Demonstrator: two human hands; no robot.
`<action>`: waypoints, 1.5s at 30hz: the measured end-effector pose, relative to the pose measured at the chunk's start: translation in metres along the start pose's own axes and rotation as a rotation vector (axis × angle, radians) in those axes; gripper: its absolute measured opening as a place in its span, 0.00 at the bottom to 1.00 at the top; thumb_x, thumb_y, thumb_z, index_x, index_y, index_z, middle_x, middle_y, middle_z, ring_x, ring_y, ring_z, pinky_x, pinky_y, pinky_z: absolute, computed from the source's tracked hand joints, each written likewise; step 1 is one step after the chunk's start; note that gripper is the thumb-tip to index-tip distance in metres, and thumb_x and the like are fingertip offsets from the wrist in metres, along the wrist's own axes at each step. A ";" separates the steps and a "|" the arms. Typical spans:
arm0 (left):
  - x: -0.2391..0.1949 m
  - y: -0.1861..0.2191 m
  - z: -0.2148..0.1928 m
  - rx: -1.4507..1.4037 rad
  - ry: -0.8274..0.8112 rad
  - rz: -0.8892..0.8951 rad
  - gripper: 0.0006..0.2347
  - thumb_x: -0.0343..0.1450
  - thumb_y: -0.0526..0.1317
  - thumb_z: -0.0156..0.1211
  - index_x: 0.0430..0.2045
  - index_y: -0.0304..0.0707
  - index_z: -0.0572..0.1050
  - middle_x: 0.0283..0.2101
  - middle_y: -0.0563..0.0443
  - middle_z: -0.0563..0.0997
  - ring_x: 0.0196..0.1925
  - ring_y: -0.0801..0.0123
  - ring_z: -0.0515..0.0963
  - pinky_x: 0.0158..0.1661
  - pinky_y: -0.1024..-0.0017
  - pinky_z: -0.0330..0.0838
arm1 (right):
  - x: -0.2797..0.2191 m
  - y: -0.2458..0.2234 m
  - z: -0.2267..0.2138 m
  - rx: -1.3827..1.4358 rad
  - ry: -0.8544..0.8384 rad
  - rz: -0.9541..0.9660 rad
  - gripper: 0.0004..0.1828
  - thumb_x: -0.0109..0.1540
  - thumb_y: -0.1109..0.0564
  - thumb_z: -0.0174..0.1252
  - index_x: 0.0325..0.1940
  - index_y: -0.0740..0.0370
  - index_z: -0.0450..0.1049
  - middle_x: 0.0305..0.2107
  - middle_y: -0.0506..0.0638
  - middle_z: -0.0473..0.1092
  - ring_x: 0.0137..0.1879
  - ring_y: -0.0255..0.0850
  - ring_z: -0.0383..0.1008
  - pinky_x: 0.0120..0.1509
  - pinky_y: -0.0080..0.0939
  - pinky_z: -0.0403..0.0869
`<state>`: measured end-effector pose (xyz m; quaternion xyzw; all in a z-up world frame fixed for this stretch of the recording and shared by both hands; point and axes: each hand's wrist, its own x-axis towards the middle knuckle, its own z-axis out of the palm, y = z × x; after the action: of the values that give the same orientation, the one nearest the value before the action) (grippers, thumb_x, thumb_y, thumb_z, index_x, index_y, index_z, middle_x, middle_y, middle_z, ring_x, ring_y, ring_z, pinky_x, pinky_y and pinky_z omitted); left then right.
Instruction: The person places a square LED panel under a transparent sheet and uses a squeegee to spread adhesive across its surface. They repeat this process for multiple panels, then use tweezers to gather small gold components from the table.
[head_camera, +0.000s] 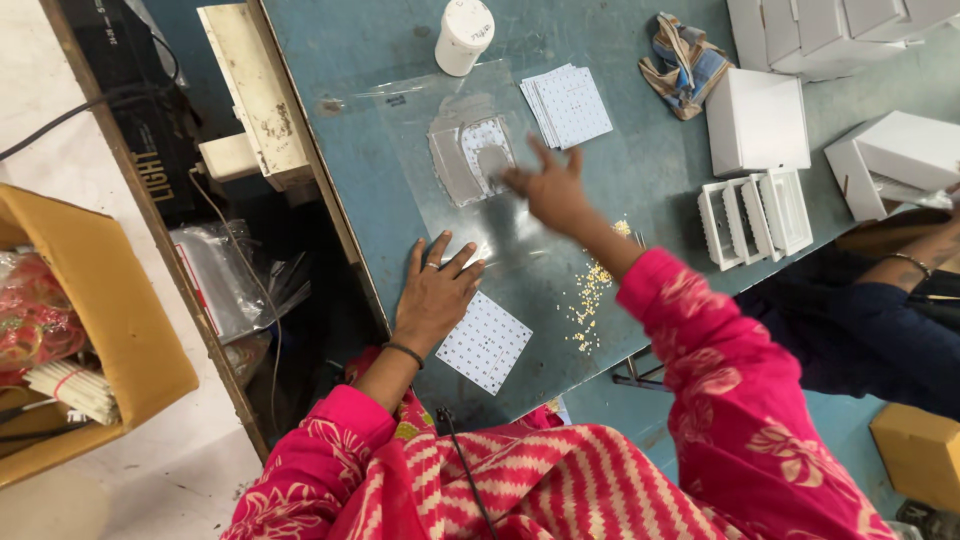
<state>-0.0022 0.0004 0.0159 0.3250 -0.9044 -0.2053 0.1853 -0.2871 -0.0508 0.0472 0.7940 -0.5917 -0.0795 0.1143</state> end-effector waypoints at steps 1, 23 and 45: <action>0.000 -0.001 0.000 -0.006 0.008 -0.003 0.15 0.75 0.46 0.51 0.54 0.52 0.77 0.67 0.57 0.71 0.74 0.52 0.57 0.70 0.43 0.46 | -0.006 -0.009 0.005 -0.122 0.071 -0.057 0.31 0.55 0.59 0.52 0.62 0.45 0.77 0.56 0.42 0.75 0.74 0.47 0.60 0.61 0.76 0.51; -0.002 -0.004 0.011 0.025 0.000 0.010 0.16 0.76 0.47 0.49 0.56 0.50 0.77 0.68 0.55 0.70 0.75 0.52 0.56 0.71 0.44 0.42 | 0.161 -0.018 -0.031 0.117 -0.468 -0.208 0.30 0.60 0.63 0.50 0.59 0.31 0.78 0.53 0.52 0.74 0.69 0.44 0.62 0.68 0.72 0.47; 0.001 -0.002 0.007 0.063 -0.044 -0.001 0.17 0.76 0.47 0.47 0.58 0.52 0.74 0.69 0.57 0.68 0.75 0.52 0.54 0.70 0.44 0.40 | 0.148 0.019 -0.025 0.115 -0.380 -0.114 0.23 0.63 0.57 0.55 0.59 0.31 0.78 0.55 0.52 0.73 0.71 0.44 0.59 0.68 0.69 0.48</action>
<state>-0.0049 -0.0005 0.0095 0.3263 -0.9142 -0.1837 0.1549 -0.2556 -0.1957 0.0777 0.8022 -0.5603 -0.2003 -0.0494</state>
